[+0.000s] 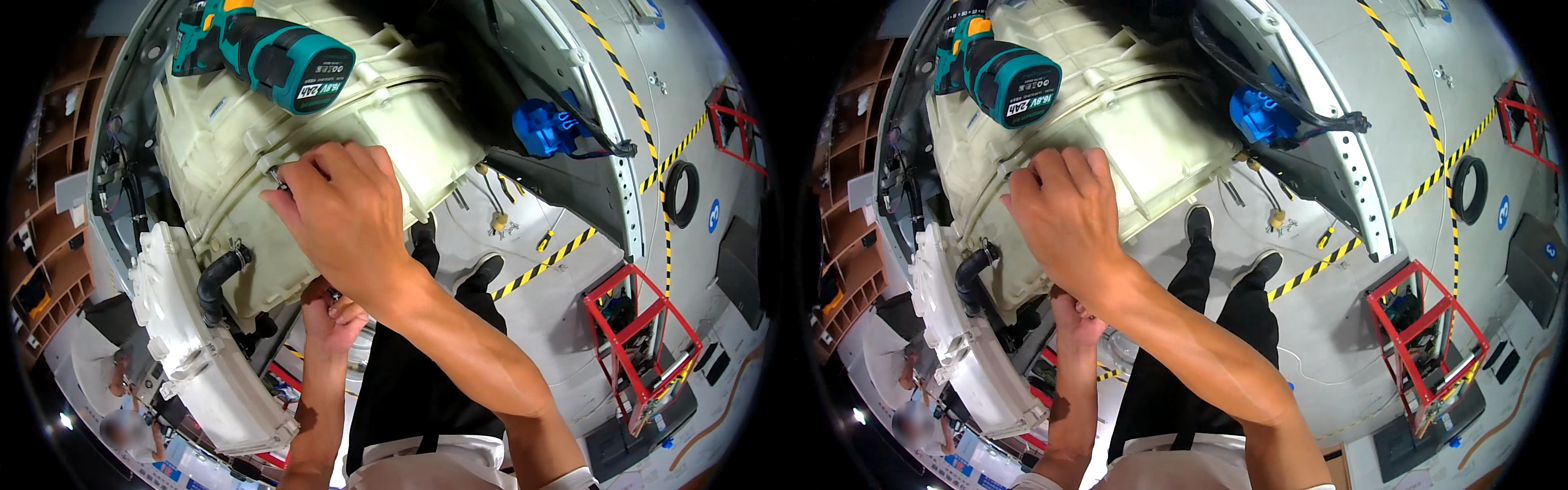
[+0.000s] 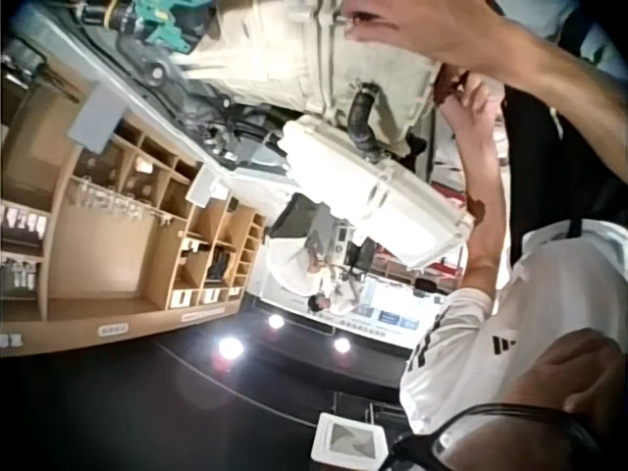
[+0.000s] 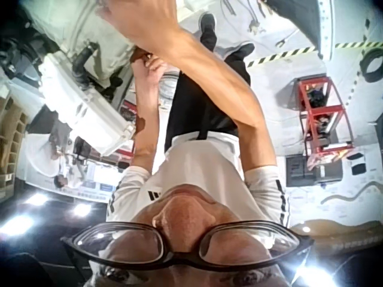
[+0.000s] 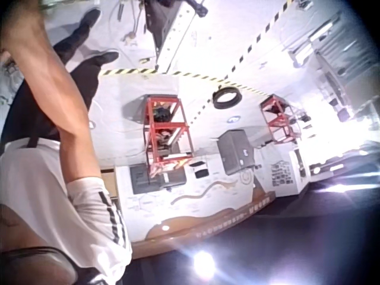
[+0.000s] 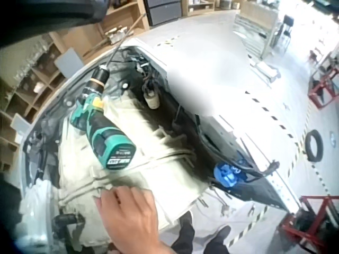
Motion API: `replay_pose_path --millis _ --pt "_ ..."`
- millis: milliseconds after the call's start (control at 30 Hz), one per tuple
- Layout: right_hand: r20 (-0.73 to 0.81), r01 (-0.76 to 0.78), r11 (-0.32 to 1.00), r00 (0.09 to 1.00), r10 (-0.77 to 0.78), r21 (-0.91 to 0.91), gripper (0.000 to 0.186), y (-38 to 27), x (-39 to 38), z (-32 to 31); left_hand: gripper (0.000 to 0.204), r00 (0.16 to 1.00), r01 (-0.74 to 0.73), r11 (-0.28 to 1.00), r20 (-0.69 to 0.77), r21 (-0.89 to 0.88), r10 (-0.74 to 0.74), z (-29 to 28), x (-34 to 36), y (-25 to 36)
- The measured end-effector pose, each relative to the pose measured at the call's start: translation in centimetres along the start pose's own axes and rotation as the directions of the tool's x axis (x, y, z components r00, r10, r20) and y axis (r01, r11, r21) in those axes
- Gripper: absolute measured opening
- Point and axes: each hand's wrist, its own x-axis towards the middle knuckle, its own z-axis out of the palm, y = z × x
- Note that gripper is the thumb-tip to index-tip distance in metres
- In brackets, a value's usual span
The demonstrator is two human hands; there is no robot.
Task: The person uses a drill to remove screws from a washing machine drum assembly, handles the screws by hand, and then detaches a white plastic panel.
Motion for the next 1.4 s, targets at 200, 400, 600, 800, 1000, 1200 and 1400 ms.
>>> replay_pose_path --millis 200,400,600,800,1000,1200,1400 --pt "-0.027 0.047 0.999 0.999 -0.047 -0.006 0.011 0.5 -0.4 0.6 0.014 0.999 0.01 1.0 -0.037 -0.002 -0.01 -0.1 0.0 -0.1" --pt "-0.013 0.048 0.998 0.999 -0.047 0.041 0.014 0.2 0.1 -0.1 0.011 0.999 0.021 1.0 0.048 0.017 -0.022 0.5 -0.3 -0.1" --pt "-0.034 0.06 0.998 0.998 -0.059 0.018 0.014 0.1 0.1 0.3 0.009 0.998 0.022 1.0 -0.062 0.019 -0.021 1.2 -0.6 -0.3" --pt "-0.012 0.047 0.999 0.999 -0.047 -0.005 0.014 -0.1 0.2 0.4 0.011 0.996 -0.002 0.999 -0.085 0.047 0.006 1.8 -0.7 -0.4" --pt "0.0 0.033 0.999 0.999 -0.033 -0.035 0.014 -0.2 0.3 0.4 0.013 0.999 0.02 0.999 -0.044 0.025 -0.019 1.4 -0.5 -0.4" --pt "0.022 0.039 0.998 0.999 -0.038 -0.043 0.015 -0.4 0.6 0.0 0.013 0.999 0.02 1.0 0.04 -0.006 -0.02 0.5 -0.4 -0.4" --pt "0.063 -0.028 0.995 0.997 0.034 -0.093 0.011 -1.2 0.9 -0.8 0.013 0.998 0.007 1.0 0.06 -0.002 -0.007 -0.1 -0.4 -0.4"
